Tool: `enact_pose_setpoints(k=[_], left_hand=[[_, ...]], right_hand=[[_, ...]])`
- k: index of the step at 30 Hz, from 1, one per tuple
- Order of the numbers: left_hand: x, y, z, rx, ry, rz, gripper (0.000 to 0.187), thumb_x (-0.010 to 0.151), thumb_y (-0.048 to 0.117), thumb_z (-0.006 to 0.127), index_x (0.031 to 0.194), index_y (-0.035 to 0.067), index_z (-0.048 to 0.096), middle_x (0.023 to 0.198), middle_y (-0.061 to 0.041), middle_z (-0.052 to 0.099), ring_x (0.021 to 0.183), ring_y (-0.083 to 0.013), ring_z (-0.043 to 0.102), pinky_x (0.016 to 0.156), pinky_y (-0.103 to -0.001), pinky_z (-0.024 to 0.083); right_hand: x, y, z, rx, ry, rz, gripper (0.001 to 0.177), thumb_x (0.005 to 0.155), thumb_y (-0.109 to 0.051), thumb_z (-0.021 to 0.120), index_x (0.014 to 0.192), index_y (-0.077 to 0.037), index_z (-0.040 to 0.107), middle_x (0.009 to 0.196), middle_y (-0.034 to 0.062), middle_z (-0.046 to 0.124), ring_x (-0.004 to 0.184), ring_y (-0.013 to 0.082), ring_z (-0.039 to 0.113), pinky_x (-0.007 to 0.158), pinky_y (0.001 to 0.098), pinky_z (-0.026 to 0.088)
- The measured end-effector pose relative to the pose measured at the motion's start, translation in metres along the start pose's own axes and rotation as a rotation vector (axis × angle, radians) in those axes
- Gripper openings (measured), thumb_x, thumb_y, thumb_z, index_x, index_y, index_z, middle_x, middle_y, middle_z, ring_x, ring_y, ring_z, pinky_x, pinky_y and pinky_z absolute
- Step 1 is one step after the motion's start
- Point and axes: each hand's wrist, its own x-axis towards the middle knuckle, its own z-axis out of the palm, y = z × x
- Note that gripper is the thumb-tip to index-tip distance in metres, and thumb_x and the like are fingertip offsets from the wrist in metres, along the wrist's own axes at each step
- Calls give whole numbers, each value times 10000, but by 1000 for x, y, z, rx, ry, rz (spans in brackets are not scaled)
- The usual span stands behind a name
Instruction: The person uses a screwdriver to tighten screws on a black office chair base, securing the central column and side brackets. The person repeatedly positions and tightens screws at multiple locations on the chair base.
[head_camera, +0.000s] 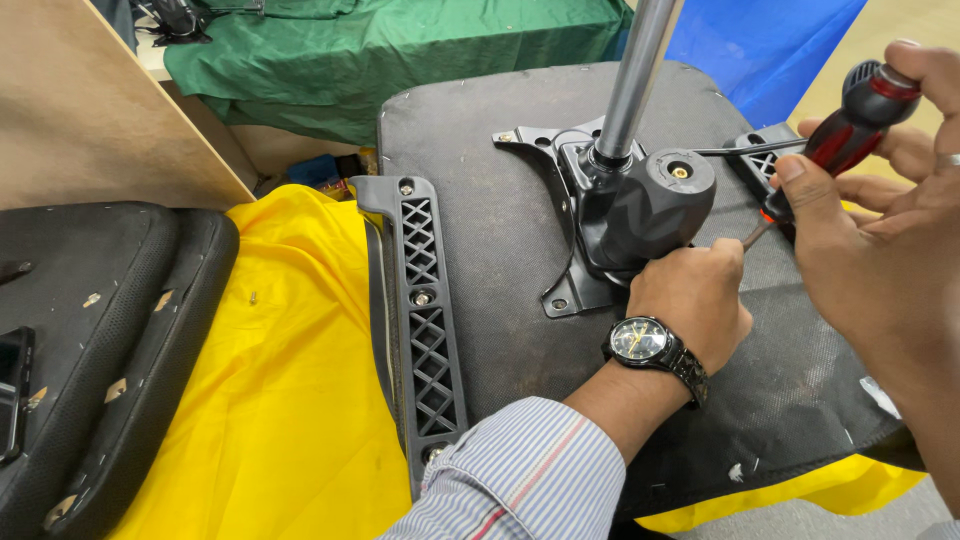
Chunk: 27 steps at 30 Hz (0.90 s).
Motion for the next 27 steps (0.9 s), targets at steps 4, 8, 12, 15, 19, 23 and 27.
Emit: enact_pose_setpoints(k=[4,8,12,15,19,23,27], left_hand=[[-2,-2,4,-8,17,-4,104,770,64,659,866,23,663,792,-202,728,746,-410,726,704,-514,588],[-2,-2,6,-17,42,4,104,779,70,661,873,24,663,779,-207,721,736,-414,722,686,-519,586],[-1,-2,4,-8,45,19,121,760,76,675,869,24,665,776,-215,718,739,-419,720,690,-519,587],[-2,-2,4,-7,48,17,120,759,79,683,867,28,668,763,-216,712,731,-417,720,682,-519,589],[-2,-2,4,-11,45,7,122,771,70,679,884,24,668,748,-214,708,718,-413,721,671,-511,592],[-2,-4,6,-15,39,12,110,775,70,678,869,16,659,746,-206,710,713,-401,724,665,-500,595],[-2,-3,7,-19,51,19,91,770,65,675,847,21,657,741,-199,709,714,-395,724,671,-498,593]], right_hand=[[-3,1,3,90,12,-92,574,1172,122,666,1555,-11,260,1213,271,660,1075,300,745,884,305,663],[-1,-1,5,52,41,-102,534,1158,127,698,1505,8,309,1276,288,632,1108,302,752,860,299,672],[0,-12,4,-22,58,-78,509,1139,95,717,1477,18,344,1289,268,621,1134,294,750,845,296,666],[-1,-18,1,-14,42,38,533,1101,40,698,1500,17,345,1256,254,644,1089,292,751,823,312,652],[1,-16,2,-57,66,-61,570,1080,88,696,1496,30,310,1340,340,582,1124,367,727,802,348,635],[-2,-11,7,18,47,-119,532,1166,109,639,1528,11,262,1324,332,591,1124,351,731,895,336,653],[-6,-11,8,81,39,-37,556,1132,127,627,1546,15,272,1261,322,620,1049,341,735,841,350,648]])
